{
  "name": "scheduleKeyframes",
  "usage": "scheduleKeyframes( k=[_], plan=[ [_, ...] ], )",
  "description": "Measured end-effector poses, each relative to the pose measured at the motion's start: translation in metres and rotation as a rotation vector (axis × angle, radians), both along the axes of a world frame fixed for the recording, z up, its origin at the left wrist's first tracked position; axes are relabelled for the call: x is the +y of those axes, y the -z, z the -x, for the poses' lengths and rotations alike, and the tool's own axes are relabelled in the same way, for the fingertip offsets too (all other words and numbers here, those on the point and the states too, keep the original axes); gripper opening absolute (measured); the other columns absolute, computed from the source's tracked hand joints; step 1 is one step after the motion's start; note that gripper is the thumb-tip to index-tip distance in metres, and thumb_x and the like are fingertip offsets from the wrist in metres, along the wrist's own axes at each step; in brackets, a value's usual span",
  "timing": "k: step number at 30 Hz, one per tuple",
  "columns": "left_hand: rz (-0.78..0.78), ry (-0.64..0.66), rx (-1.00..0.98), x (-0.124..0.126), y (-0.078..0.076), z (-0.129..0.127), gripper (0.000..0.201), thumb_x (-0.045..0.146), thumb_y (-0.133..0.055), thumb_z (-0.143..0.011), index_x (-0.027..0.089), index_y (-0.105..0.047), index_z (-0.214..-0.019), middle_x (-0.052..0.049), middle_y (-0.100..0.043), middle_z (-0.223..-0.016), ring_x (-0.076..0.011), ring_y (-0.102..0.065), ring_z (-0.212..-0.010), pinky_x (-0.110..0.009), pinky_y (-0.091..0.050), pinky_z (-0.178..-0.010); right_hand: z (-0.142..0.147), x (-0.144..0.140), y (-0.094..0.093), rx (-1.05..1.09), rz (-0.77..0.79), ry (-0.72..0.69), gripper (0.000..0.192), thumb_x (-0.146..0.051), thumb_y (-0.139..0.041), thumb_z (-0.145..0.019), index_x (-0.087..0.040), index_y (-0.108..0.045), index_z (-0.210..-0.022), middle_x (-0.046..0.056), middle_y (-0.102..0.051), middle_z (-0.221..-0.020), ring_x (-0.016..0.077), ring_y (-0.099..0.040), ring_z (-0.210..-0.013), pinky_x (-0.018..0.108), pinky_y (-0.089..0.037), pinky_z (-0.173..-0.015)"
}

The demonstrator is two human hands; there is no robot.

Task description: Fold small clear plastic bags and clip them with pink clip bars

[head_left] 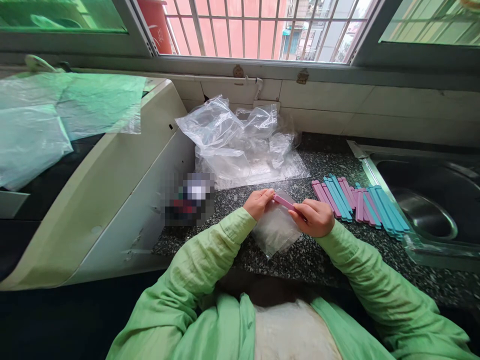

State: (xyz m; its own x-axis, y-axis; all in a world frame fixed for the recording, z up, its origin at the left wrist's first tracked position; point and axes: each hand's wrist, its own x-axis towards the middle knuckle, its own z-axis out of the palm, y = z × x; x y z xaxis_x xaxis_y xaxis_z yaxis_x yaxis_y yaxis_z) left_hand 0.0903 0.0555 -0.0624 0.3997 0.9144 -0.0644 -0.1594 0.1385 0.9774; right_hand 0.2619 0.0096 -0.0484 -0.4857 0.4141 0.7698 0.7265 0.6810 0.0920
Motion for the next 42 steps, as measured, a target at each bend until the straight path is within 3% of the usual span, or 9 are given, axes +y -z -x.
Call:
scheduleKeyframes(
  k=[20,42],
  plan=[
    [-0.172,-0.067,0.198,0.0057,-0.0024,0.001,0.051,0.061,-0.049,-0.069,0.017,-0.034,-0.048,0.007,-0.023,-0.043,-0.0055,-0.022,-0.044,-0.023,-0.018,-0.046,-0.0005,0.0002,-0.003,0.032,0.029,0.055,0.015,-0.027,-0.053,-0.08,-0.017,-0.059,-0.071,-0.001,-0.053,-0.051,0.0065,-0.04,-0.044,0.02,-0.034,-0.044],
    [-0.141,-0.122,0.209,0.0088,0.0019,0.0002,0.053,0.063,-0.048,-0.07,0.018,-0.034,-0.048,0.007,-0.022,-0.042,-0.0051,-0.021,-0.042,-0.023,-0.016,-0.045,-0.0012,-0.0005,-0.0089,0.147,-0.024,0.013,0.007,-0.024,-0.059,-0.076,-0.018,-0.058,-0.079,-0.002,-0.053,-0.053,0.0061,-0.042,-0.044,0.02,-0.036,-0.043]
  ],
)
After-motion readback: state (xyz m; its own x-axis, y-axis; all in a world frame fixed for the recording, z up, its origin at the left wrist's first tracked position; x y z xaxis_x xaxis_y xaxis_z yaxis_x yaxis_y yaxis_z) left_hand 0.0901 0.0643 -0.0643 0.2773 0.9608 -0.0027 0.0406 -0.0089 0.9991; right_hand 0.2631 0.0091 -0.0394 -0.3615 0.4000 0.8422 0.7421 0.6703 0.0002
